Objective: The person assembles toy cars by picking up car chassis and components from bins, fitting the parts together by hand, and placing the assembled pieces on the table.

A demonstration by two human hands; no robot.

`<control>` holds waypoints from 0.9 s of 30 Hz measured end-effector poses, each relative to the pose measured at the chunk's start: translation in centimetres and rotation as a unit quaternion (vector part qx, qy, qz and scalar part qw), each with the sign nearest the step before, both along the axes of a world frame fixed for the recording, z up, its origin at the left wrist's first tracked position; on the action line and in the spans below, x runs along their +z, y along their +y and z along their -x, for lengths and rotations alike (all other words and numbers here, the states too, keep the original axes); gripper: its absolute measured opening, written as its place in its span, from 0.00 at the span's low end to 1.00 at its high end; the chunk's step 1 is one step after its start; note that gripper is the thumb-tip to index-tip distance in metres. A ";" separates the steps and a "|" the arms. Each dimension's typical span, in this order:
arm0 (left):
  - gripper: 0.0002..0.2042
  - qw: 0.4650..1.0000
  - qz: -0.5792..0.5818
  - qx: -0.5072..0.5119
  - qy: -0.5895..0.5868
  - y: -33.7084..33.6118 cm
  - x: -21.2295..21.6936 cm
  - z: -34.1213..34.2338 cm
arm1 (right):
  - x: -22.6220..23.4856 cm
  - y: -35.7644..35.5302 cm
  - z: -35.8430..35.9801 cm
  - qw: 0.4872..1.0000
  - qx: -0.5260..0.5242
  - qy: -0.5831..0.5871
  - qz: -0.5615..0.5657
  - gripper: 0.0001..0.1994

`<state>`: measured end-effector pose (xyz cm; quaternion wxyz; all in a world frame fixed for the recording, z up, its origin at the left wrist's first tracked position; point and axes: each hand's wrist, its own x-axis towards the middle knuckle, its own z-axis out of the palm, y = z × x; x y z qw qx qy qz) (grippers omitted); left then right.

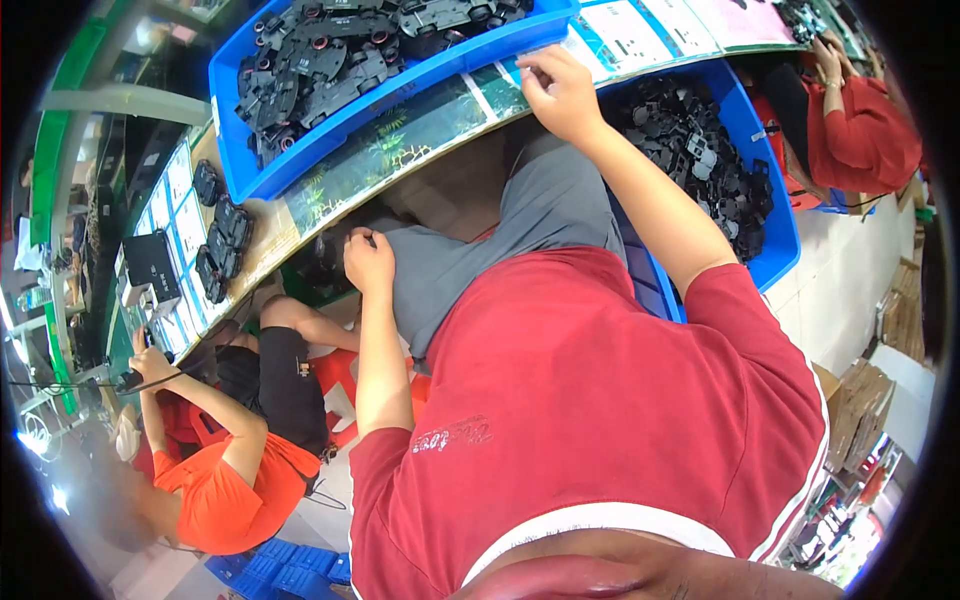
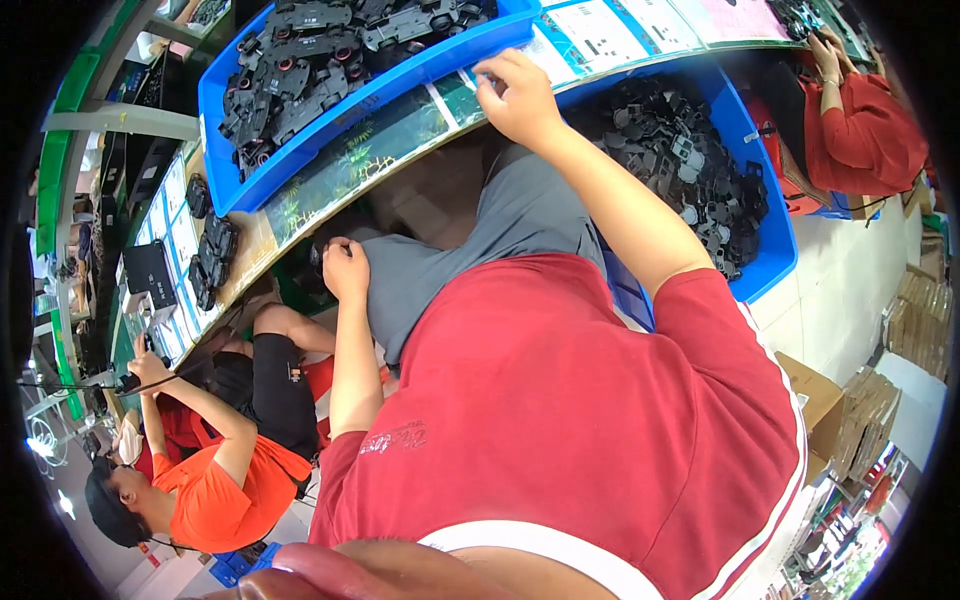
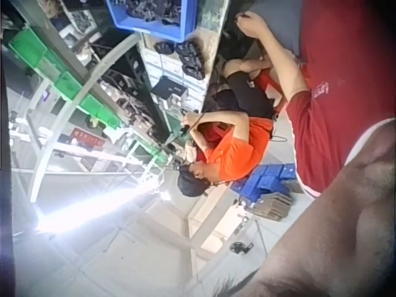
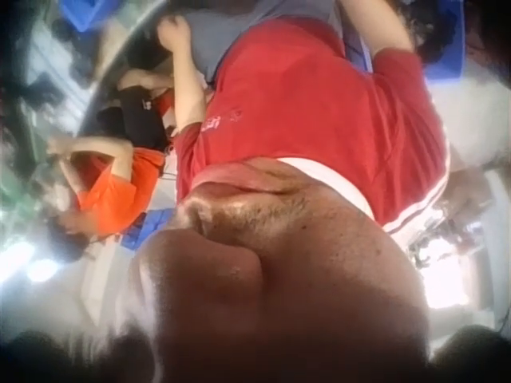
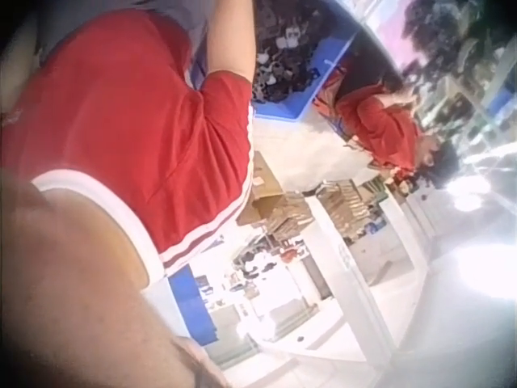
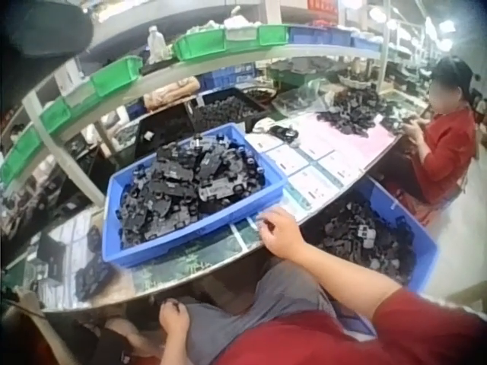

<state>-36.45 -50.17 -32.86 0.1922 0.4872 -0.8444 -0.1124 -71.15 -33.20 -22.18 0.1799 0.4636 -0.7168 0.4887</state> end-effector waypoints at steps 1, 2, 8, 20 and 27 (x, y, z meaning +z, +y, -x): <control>0.07 1.000 0.000 0.000 0.001 0.1 0.4 0.6 | 1.9 0.0 -0.2 0.993 0.046 -0.106 0.035 0.03; 0.08 1.000 0.012 -0.003 -0.003 0.3 0.6 1.0 | 3.8 -0.1 0.1 0.996 0.057 -0.051 0.043 0.04; 0.09 0.999 0.006 -0.017 -0.043 0.3 -1.9 0.6 | 11.7 -5.5 3.2 0.984 0.131 -0.037 -0.118 0.16; 0.08 0.990 -0.103 0.070 0.071 -0.6 -4.1 -4.5 | 10.0 -12.7 3.6 0.953 0.188 0.045 -0.232 0.33; 0.10 0.995 -0.077 0.033 0.045 -2.0 -4.4 -3.5 | 10.0 -4.6 5.3 0.862 0.297 -0.403 0.075 0.29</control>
